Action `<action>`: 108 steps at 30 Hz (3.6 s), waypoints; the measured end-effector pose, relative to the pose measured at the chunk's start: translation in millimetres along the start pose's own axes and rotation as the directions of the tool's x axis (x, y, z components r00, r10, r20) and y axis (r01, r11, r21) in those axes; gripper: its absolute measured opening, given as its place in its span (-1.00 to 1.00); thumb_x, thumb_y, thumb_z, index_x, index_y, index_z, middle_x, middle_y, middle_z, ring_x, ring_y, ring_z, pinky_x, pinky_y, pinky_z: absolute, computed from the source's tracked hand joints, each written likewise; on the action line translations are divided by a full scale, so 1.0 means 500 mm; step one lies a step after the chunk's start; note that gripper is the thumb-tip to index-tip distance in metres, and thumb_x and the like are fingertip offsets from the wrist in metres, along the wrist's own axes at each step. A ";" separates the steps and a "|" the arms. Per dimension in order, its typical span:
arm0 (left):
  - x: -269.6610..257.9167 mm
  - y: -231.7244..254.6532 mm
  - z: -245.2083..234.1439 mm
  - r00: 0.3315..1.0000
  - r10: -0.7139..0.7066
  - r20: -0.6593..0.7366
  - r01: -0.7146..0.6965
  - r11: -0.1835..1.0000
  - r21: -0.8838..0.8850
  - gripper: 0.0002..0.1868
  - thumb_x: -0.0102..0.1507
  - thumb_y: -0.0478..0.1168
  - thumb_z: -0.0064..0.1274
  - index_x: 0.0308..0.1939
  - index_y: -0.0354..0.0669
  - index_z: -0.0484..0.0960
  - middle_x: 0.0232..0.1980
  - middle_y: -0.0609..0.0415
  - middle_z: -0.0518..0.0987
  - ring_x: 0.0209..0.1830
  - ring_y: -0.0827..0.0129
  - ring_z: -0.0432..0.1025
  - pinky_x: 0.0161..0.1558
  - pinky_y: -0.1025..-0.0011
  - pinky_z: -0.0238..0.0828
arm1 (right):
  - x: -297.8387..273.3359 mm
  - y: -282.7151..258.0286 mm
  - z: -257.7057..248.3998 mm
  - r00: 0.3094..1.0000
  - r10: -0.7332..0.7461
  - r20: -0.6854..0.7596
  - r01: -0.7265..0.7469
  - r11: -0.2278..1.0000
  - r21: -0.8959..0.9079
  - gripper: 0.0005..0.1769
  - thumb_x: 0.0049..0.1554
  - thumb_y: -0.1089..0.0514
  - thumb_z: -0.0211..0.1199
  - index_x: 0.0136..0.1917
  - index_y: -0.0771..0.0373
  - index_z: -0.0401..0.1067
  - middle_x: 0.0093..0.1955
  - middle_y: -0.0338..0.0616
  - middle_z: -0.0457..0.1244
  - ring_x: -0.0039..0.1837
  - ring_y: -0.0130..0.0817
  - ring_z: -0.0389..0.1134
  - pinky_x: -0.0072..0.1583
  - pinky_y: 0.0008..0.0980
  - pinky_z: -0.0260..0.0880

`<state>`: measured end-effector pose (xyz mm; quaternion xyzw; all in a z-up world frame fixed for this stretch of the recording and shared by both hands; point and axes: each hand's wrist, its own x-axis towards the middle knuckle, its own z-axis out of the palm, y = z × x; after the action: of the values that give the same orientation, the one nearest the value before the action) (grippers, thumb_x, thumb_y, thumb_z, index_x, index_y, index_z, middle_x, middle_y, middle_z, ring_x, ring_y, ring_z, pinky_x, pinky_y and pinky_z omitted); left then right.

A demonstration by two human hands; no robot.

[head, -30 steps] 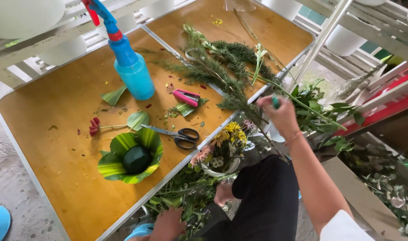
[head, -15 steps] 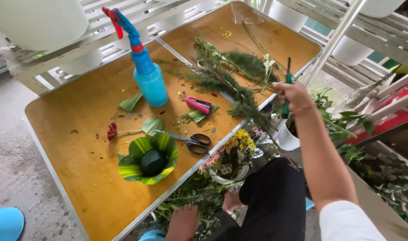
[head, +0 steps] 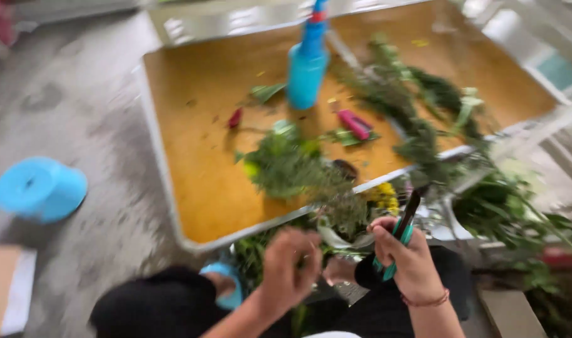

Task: The person arranges a floral display by trimming and shaping green leaves around a black foam base using scissors. They then spray the arrangement with water and add small green branches to the composition.

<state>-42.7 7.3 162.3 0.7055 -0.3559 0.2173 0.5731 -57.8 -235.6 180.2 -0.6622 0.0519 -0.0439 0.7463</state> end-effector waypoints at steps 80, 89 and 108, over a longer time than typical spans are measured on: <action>0.055 -0.072 -0.287 0.500 -0.772 -0.393 0.503 0.628 -0.594 -0.29 0.18 -0.09 0.40 0.23 -0.25 0.32 -0.02 0.00 0.47 -0.06 0.38 0.44 0.04 0.29 0.50 | 0.105 0.185 0.304 0.516 -0.824 0.234 0.670 0.218 -0.710 -0.90 0.20 0.33 0.35 0.02 0.29 0.57 -0.34 -0.19 0.29 -0.34 -0.21 0.33 -0.20 -0.40 0.40; 0.027 -0.105 -0.304 0.530 -0.688 -0.495 0.471 0.724 -0.503 -0.76 0.30 -0.30 0.21 0.00 -0.27 0.57 -0.22 0.00 0.57 -0.26 0.44 0.53 -0.26 0.49 0.63 | 0.103 0.148 0.331 0.642 -0.652 0.403 0.627 0.144 -0.766 -0.78 0.24 0.18 0.42 0.15 0.18 0.55 -0.26 -0.13 0.37 -0.39 -0.27 0.35 -0.27 -0.45 0.39; 0.038 -0.055 -0.317 0.651 -0.547 -0.526 0.542 0.820 -0.183 -0.84 0.33 -0.27 0.16 -0.06 -0.24 0.59 -0.25 0.00 0.53 -0.21 0.38 0.45 -0.17 0.21 0.55 | 0.059 0.043 0.487 0.840 -0.034 0.542 0.211 0.940 -0.268 -0.60 0.41 0.04 -0.22 0.01 0.27 0.38 -0.49 -0.21 0.20 -0.54 -0.43 0.26 -0.42 -0.47 0.28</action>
<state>6.5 157.4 197.3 0.6816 0.0536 0.2293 0.6928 4.4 2.4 186.7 -0.7614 -0.1924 0.1010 0.6107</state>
